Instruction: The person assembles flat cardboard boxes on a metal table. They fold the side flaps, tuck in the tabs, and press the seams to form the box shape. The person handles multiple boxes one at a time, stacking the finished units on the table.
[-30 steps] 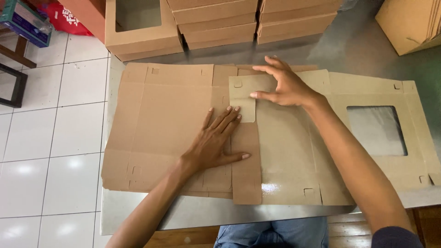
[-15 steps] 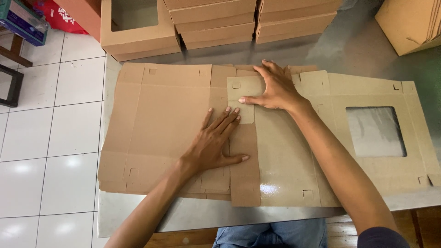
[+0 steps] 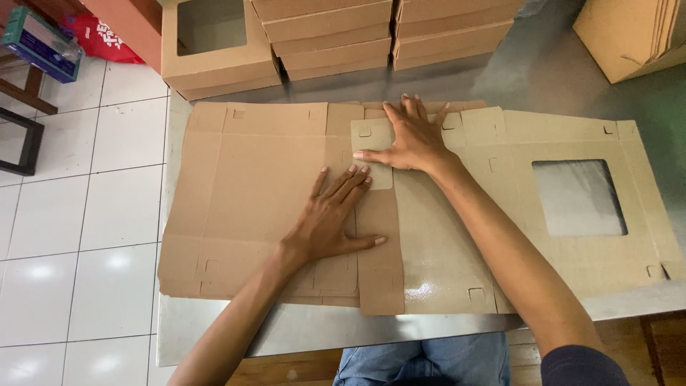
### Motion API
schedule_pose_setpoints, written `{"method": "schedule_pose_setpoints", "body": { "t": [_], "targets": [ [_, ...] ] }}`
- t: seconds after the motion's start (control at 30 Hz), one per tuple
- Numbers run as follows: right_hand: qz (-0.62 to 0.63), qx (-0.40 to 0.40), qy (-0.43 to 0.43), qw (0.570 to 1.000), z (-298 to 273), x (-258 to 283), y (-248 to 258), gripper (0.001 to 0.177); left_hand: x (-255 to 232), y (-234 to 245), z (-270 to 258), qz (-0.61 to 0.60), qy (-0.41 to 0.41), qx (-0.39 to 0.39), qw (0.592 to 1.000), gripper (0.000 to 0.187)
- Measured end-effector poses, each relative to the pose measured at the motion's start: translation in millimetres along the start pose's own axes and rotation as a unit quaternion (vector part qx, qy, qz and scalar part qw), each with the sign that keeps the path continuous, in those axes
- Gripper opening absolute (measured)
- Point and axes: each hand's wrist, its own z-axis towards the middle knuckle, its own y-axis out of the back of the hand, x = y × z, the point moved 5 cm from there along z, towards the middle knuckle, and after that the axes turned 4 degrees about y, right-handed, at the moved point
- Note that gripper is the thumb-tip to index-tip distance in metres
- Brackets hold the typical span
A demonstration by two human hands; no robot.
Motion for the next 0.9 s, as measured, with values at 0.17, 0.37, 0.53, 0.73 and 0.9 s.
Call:
{"method": "schedule_pose_setpoints", "body": {
  "t": [0.17, 0.37, 0.53, 0.73, 0.9],
  "targets": [
    [-0.005, 0.020, 0.006, 1.000, 6.0, -22.6, 2.0, 0.112, -0.5, 1.4, -0.6, -0.006, 0.003, 0.006, 1.000, 0.097],
    [0.025, 0.035, 0.047, 0.998, 9.1, -52.6, 7.6, 0.097, -2.9, 4.4, -0.5, -0.004, -0.002, 0.003, 1.000, 0.096],
    [0.046, 0.023, 0.069, 0.996, -5.7, -35.9, 23.8, 0.090, -4.9, 5.0, 0.0, 0.001, -0.004, 0.006, 1.000, 0.096],
    [0.036, 0.021, 0.058, 0.997, -7.7, -25.8, 23.2, 0.096, -6.7, 4.8, 1.2, 0.010, -0.006, 0.007, 1.000, 0.096],
    [-0.005, 0.020, 0.015, 1.000, -11.7, -2.7, 22.0, 0.105, -4.7, 0.5, 0.3, 0.021, -0.007, 0.000, 1.000, 0.097]
  ]
}}
